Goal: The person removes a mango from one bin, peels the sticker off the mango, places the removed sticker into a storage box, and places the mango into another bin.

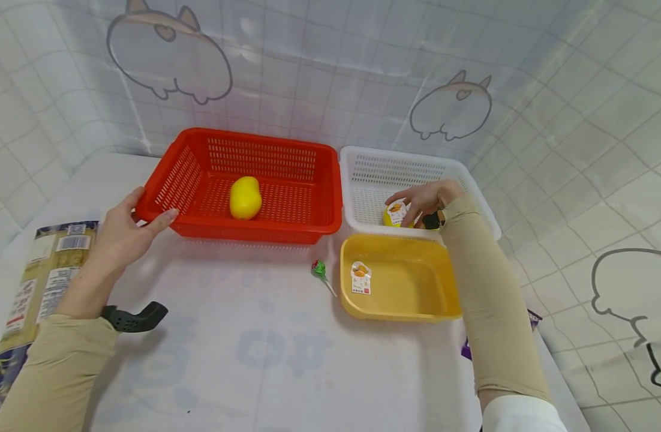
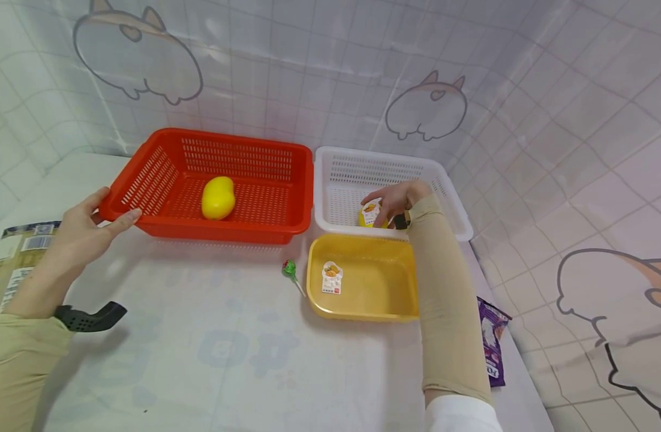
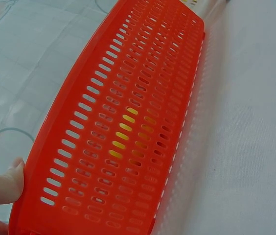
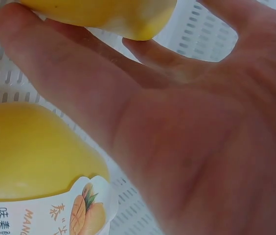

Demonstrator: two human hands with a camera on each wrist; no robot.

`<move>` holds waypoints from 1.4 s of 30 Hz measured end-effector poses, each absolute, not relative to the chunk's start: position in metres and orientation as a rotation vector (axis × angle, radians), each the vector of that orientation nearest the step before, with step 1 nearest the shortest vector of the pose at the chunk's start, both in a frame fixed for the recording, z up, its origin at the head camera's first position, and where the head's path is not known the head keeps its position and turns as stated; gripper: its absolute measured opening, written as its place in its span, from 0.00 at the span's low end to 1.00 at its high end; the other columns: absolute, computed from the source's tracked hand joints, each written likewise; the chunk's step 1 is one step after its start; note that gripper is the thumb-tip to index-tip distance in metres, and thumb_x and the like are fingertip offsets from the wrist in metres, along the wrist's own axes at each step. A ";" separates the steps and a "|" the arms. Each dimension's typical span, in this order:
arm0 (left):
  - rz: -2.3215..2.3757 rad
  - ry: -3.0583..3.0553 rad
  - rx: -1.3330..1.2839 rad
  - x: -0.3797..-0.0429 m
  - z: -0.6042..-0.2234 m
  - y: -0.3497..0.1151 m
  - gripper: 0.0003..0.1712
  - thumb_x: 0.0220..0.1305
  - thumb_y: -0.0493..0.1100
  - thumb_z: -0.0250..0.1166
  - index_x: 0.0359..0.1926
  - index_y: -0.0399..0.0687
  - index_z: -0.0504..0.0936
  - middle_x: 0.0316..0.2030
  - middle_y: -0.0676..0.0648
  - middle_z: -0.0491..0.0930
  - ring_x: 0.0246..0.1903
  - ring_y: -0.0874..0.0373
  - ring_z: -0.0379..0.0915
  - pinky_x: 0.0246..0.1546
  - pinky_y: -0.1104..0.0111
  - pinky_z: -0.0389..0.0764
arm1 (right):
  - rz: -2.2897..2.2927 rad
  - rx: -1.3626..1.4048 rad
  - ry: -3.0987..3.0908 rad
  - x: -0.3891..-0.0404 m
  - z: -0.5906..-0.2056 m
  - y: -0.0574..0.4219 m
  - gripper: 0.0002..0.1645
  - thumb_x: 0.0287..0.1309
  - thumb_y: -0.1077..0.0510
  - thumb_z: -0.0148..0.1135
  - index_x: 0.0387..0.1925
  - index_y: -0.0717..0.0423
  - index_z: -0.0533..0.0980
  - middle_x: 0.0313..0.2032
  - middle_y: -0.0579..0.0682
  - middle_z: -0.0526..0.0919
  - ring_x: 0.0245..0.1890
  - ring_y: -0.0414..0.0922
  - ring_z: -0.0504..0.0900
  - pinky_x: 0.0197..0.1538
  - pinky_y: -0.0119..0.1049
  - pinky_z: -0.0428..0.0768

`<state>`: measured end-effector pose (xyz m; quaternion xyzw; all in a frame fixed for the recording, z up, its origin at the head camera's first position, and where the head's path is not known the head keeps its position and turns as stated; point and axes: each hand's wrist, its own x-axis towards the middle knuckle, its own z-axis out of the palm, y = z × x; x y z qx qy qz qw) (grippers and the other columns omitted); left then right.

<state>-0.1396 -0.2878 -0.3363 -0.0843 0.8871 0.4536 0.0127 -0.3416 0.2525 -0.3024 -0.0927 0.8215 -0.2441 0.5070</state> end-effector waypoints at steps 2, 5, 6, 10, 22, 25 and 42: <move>1.416 2.764 -0.268 -0.140 -0.336 -0.288 0.59 0.68 0.69 0.52 0.78 0.44 0.28 0.77 0.29 0.42 0.70 0.27 0.49 0.62 0.32 0.63 | -0.579 -0.229 1.985 -0.342 -0.303 0.252 0.55 0.60 0.61 0.70 0.79 0.48 0.47 0.77 0.67 0.27 0.68 0.59 0.66 0.63 0.49 0.78; 1.410 2.768 -0.272 -0.139 -0.335 -0.288 0.59 0.68 0.70 0.52 0.78 0.43 0.28 0.77 0.28 0.42 0.70 0.27 0.49 0.62 0.32 0.63 | -0.568 -0.228 1.995 -0.342 -0.302 0.252 0.55 0.59 0.61 0.70 0.79 0.47 0.48 0.77 0.67 0.29 0.69 0.59 0.65 0.64 0.49 0.77; 1.406 2.771 -0.270 -0.139 -0.335 -0.287 0.59 0.68 0.70 0.52 0.78 0.43 0.29 0.76 0.28 0.43 0.70 0.27 0.49 0.62 0.32 0.64 | -0.567 -0.224 1.997 -0.342 -0.302 0.252 0.55 0.59 0.60 0.71 0.79 0.47 0.48 0.77 0.67 0.29 0.69 0.59 0.65 0.64 0.49 0.77; 1.398 2.775 -0.266 -0.139 -0.336 -0.287 0.59 0.68 0.70 0.52 0.78 0.42 0.28 0.76 0.27 0.43 0.69 0.27 0.50 0.62 0.32 0.64 | -0.555 -0.226 1.996 -0.341 -0.302 0.252 0.56 0.59 0.59 0.71 0.79 0.46 0.47 0.77 0.67 0.30 0.70 0.60 0.63 0.65 0.49 0.76; 1.388 2.772 -0.274 -0.139 -0.336 -0.287 0.60 0.68 0.71 0.51 0.78 0.44 0.28 0.76 0.28 0.41 0.70 0.26 0.49 0.61 0.32 0.65 | -0.562 -0.256 1.994 -0.342 -0.304 0.253 0.55 0.61 0.61 0.69 0.79 0.49 0.47 0.76 0.68 0.28 0.61 0.55 0.74 0.61 0.47 0.80; 1.390 2.769 -0.275 -0.139 -0.336 -0.287 0.60 0.68 0.71 0.51 0.78 0.44 0.28 0.76 0.28 0.41 0.70 0.27 0.49 0.62 0.32 0.65 | -0.583 -0.241 1.995 -0.341 -0.303 0.253 0.56 0.59 0.61 0.70 0.79 0.48 0.47 0.77 0.67 0.28 0.64 0.56 0.72 0.63 0.49 0.79; 1.394 2.773 -0.271 -0.139 -0.339 -0.288 0.60 0.68 0.70 0.51 0.78 0.43 0.28 0.77 0.28 0.41 0.70 0.27 0.48 0.62 0.32 0.65 | -0.756 -0.221 2.013 -0.334 -0.292 0.247 0.56 0.58 0.65 0.70 0.79 0.48 0.47 0.78 0.60 0.35 0.62 0.56 0.68 0.62 0.50 0.79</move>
